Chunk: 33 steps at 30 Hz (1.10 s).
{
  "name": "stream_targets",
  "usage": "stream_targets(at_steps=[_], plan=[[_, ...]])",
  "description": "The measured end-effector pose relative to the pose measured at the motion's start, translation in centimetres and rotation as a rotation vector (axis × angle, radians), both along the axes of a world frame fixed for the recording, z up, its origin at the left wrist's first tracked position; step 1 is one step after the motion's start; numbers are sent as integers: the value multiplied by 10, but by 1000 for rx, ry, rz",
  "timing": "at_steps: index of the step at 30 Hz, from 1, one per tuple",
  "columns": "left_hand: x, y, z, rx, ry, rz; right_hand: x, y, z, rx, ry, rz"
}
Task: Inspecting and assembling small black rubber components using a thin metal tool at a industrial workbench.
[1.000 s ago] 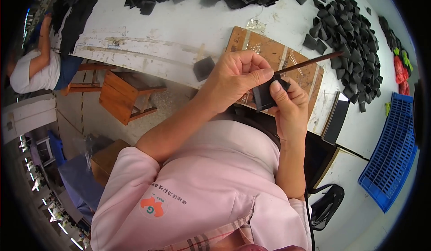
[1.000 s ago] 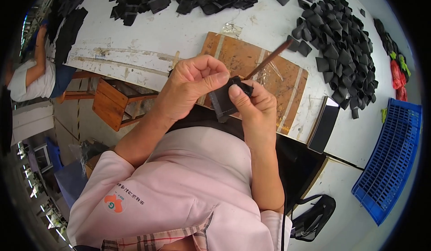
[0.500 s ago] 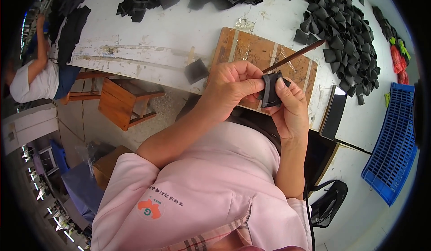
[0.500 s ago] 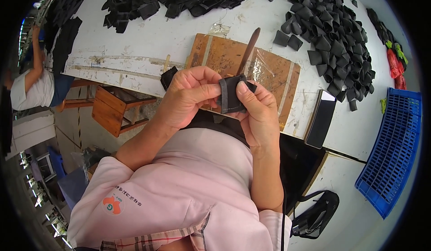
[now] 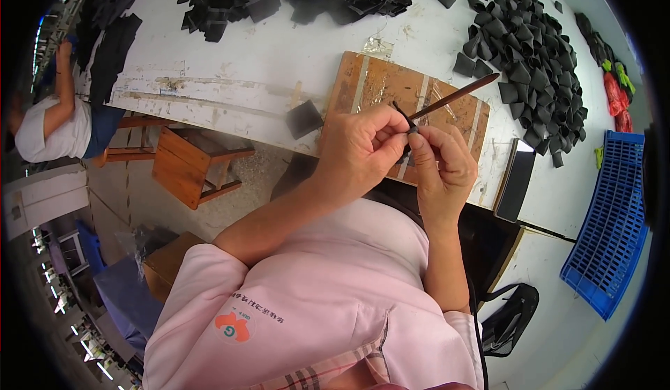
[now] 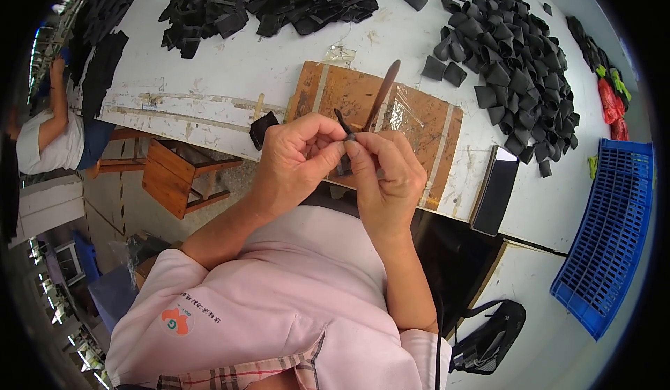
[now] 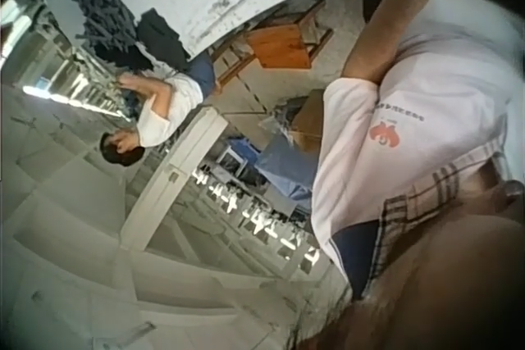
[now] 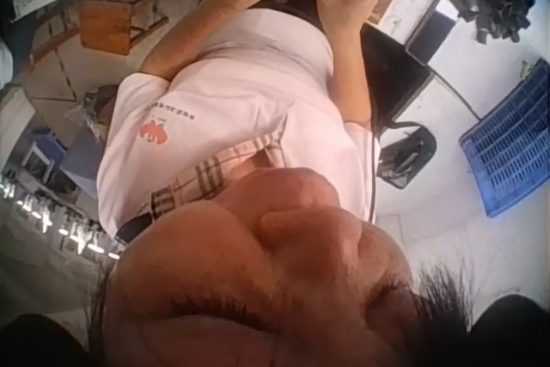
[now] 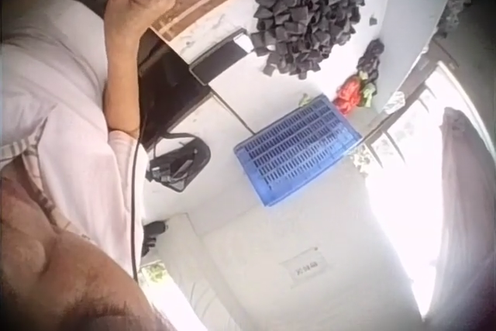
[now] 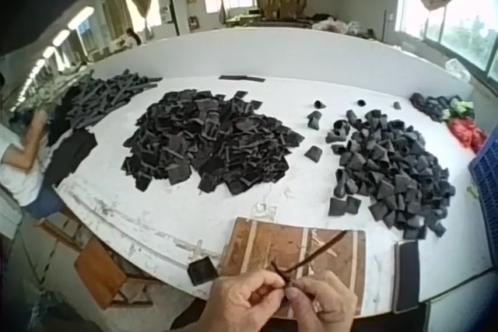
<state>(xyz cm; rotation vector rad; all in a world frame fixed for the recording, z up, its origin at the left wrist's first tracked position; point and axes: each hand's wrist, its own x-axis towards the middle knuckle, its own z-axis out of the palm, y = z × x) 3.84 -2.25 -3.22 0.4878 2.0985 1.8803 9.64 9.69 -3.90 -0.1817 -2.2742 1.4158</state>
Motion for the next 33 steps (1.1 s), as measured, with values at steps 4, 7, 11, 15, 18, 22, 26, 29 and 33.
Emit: stream_targets(at_steps=[4, 7, 11, 15, 18, 22, 26, 29, 33], plan=[[8, 10, -8, -43, 348, 194, -5, -8, 0, 340, 68, -109], [-4, 6, 10, 326, -456, 75, -6, -3, -3, 258, 34, -147], [-9, -6, 10, 754, -897, -327, 2, 13, 9, -596, -157, -37], [4, 5, 15, 195, -169, -17, 3, 13, 19, -1379, -226, 193], [6, 15, 26, 208, -79, 112, -4, 11, 31, -1547, -231, 247], [-25, 10, 45, 720, -816, -115, -17, 22, 63, -744, -264, 145], [-45, 13, 66, 1135, -1207, -456, -46, 41, 79, -768, -153, 304], [-48, 14, 39, 990, -1119, -375, -50, 46, 45, -794, -302, 324], [-42, 17, 43, 805, -796, -249, -28, 37, 7, -641, -449, 45]])
